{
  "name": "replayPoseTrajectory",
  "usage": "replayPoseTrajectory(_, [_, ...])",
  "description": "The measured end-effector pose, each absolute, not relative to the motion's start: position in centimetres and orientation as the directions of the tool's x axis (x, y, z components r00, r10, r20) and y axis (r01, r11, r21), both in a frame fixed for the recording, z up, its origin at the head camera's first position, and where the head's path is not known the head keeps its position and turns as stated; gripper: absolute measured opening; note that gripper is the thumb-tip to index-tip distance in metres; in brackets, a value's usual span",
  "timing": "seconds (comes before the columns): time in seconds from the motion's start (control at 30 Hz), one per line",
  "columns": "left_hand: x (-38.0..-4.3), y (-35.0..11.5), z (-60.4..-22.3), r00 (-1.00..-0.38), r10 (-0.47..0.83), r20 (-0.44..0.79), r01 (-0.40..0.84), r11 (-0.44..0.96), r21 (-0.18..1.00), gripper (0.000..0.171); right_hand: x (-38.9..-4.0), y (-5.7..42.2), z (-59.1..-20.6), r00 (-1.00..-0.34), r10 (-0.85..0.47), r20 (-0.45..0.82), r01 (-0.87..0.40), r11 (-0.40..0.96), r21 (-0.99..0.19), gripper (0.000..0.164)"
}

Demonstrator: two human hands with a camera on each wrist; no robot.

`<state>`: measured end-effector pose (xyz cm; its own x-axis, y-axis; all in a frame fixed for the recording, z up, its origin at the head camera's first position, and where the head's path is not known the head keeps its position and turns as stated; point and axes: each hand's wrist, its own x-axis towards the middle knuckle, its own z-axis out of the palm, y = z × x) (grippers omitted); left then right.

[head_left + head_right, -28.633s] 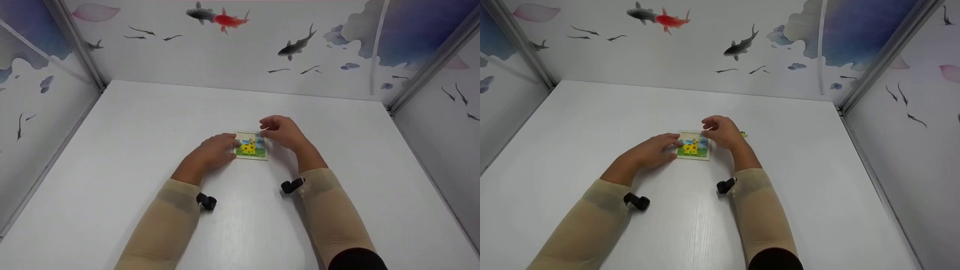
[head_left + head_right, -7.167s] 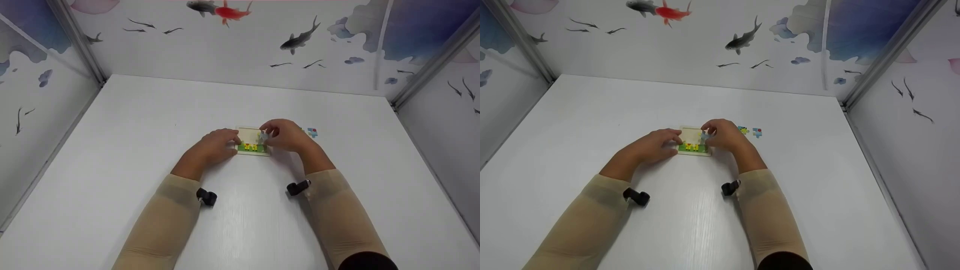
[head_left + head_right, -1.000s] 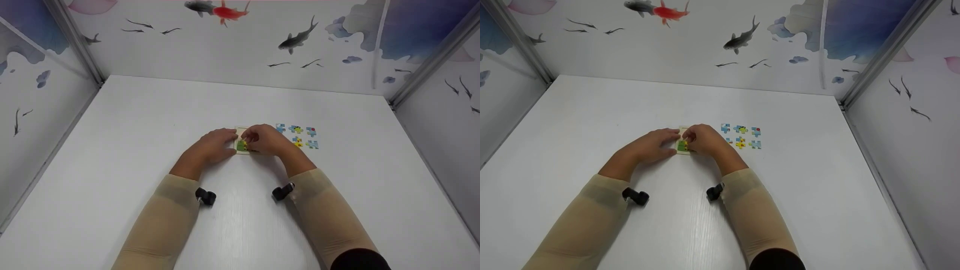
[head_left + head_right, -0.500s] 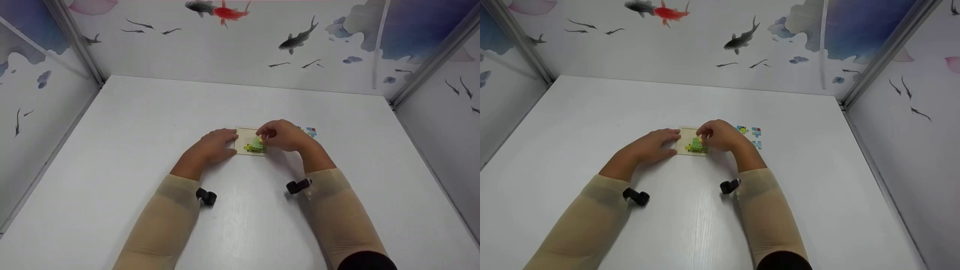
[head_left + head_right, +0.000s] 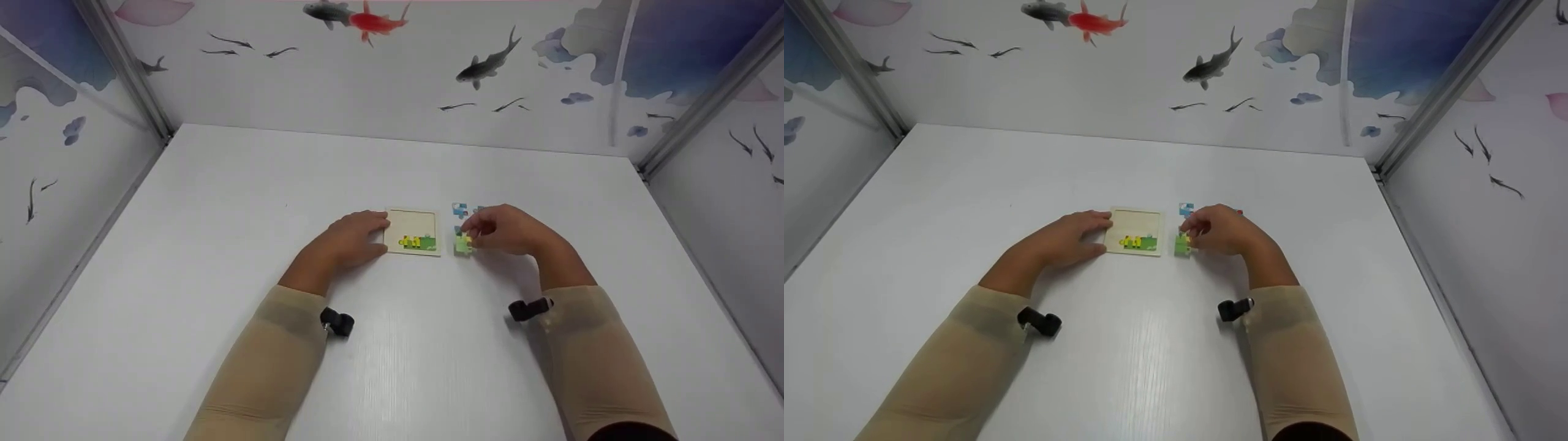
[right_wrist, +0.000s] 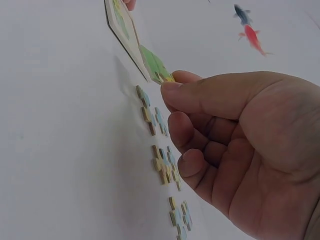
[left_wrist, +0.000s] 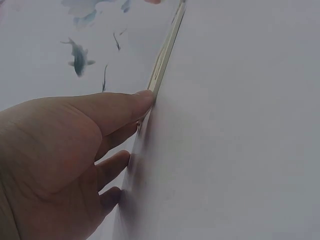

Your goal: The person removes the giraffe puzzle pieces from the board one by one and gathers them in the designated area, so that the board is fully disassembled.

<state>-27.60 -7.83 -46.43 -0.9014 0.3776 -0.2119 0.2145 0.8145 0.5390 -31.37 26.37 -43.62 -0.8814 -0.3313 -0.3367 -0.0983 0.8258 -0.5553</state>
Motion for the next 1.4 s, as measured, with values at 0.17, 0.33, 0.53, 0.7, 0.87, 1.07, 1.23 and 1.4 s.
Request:
replayPoseTrajectory(0.17, [-27.7,-7.8,-46.4,-0.899,0.381,-0.217,0.219,0.819,0.531,0.064,-31.4,26.6,-43.9,-0.862,-0.347,-0.369,-0.107,0.837,-0.537,0.022])
replayPoseTrajectory(0.33, [-27.7,-7.8,-46.3,-0.895,0.387,-0.22,0.22,0.814,0.537,0.063,-31.3,26.7,-44.1,-0.854,-0.342,-0.392,-0.093,0.842,-0.532,0.023])
replayPoseTrajectory(0.53, [-27.6,-7.8,-46.1,-0.894,0.389,-0.222,0.222,0.816,0.534,0.063,-31.0,26.6,-43.9,-0.856,-0.321,-0.406,-0.081,0.858,-0.507,0.022])
replayPoseTrajectory(0.7, [-27.5,-7.8,-46.1,-0.894,0.39,-0.22,0.222,0.813,0.538,0.063,-30.9,26.5,-43.8,-0.854,-0.329,-0.402,-0.095,0.86,-0.501,0.023])
replayPoseTrajectory(0.87, [-27.7,-7.9,-46.4,-0.896,0.389,-0.216,0.223,0.813,0.538,0.063,-30.9,26.6,-43.9,-0.853,-0.343,-0.394,-0.121,0.863,-0.49,0.023])
replayPoseTrajectory(1.07, [-27.8,-7.9,-46.5,-0.891,0.404,-0.206,0.246,0.812,0.529,0.063,-30.8,26.3,-43.5,-0.869,-0.323,-0.376,-0.101,0.858,-0.503,0.024])
replayPoseTrajectory(1.23, [-27.7,-7.8,-46.4,-0.893,0.398,-0.209,0.238,0.813,0.531,0.063,-30.7,24.8,-42.9,-0.866,-0.339,-0.367,-0.105,0.842,-0.529,0.026])
replayPoseTrajectory(1.4, [-27.6,-7.7,-46.2,-0.896,0.387,-0.218,0.222,0.816,0.534,0.063,-30.5,22.4,-42.5,-0.869,-0.362,-0.338,-0.137,0.831,-0.539,0.028])
